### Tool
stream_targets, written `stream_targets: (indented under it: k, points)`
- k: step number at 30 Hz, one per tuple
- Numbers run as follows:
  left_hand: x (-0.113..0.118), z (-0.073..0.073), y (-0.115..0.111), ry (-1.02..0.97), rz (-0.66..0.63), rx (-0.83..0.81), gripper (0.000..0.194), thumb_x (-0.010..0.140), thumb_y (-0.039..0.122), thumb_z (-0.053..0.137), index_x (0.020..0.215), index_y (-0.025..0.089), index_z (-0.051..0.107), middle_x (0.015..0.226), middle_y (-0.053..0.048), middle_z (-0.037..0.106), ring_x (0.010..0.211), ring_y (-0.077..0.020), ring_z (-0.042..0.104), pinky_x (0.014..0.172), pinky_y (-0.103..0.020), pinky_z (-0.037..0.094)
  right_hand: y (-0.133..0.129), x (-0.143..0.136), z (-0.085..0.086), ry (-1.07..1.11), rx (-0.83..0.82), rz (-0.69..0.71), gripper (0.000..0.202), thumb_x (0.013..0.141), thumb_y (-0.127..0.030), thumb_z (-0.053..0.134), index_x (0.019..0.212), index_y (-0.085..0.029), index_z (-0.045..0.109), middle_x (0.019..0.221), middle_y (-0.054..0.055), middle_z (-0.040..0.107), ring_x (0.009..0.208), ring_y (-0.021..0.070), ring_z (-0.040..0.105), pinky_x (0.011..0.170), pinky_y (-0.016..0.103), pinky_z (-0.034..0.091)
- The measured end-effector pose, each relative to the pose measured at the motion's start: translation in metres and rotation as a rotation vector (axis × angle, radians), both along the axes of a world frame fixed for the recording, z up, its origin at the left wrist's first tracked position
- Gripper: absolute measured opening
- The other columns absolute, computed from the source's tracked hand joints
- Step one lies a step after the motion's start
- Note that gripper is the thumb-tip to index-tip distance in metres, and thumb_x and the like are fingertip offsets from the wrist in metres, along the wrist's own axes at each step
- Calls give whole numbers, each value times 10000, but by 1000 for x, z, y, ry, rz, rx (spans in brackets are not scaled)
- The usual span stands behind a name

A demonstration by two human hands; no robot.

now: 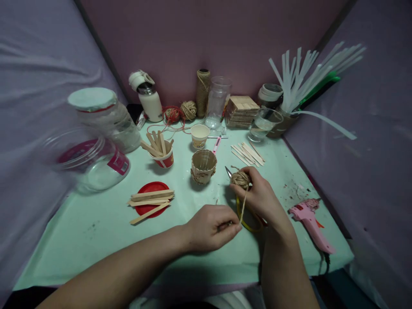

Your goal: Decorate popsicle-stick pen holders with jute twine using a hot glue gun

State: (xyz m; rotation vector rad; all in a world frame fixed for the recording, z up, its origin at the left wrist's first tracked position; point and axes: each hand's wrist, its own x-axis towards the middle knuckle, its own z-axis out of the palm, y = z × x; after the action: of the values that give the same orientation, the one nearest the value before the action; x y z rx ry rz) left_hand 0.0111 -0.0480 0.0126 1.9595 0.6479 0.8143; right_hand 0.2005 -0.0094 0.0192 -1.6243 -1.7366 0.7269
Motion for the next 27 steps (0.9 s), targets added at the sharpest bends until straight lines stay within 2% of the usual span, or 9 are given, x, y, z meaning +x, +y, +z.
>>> stream_targets:
  k: [3,6,8,11,14,18,20,23,27]
  points:
    - [-1,0,0,-23,-50,104,188,914,268,510,759,202,596,616,-9,567,569,-128,479,589,-260,402,-2,-2,3,-14,-107,62,316,850,-437,698,1090,-252,609,926,27,694,844,235,622,754,338,434]
    - [-4,2,1,-57,12,103,212,918,293,513,754,206,614,573,-1,537,533,-124,461,566,-260,403,-3,-4,1,-135,-177,136,293,874,-495,681,1013,-239,665,876,40,686,826,245,616,743,351,421]
    - [-6,3,0,-93,63,56,232,927,327,526,787,194,655,567,-1,542,519,-117,457,552,-254,402,-3,-6,-2,-165,-155,131,328,857,-488,707,1066,-236,687,944,60,668,866,256,620,773,369,438]
    - [-8,6,-1,-151,121,-69,267,936,375,558,882,168,719,647,-31,639,535,-113,494,553,-248,413,-3,-7,-2,-93,-2,89,415,824,-430,753,1197,-261,681,1124,92,628,1032,287,609,902,421,455]
    - [-7,8,0,-199,154,-237,288,942,392,577,900,160,741,730,-50,705,604,-128,560,609,-253,451,-6,-9,5,109,107,151,149,904,-353,663,1001,-258,724,1116,82,665,1084,266,604,969,426,445]
    - [-5,10,6,-217,200,-401,291,916,430,617,866,166,728,808,-54,726,744,-168,621,727,-284,497,-14,-11,16,599,-133,188,160,919,-387,662,877,-238,702,773,17,674,714,173,608,672,315,474]
    - [-4,9,9,-188,217,-423,286,911,436,619,860,172,715,828,-51,720,788,-178,625,761,-293,499,-15,-11,19,873,-180,71,166,854,-394,742,879,-241,684,624,-39,576,571,126,515,582,273,433]
    - [-4,7,12,-122,215,-425,257,923,415,591,885,186,700,861,-38,708,825,-177,617,790,-291,490,-9,-6,25,1158,-71,-100,210,784,-361,805,860,-252,642,518,-102,373,492,89,369,581,246,438]
    - [-1,0,11,15,168,-398,262,947,394,547,851,186,674,787,-14,650,754,-156,571,726,-272,471,-4,3,34,1332,13,-124,205,806,-338,782,813,-262,592,514,-109,172,480,97,213,558,226,406]
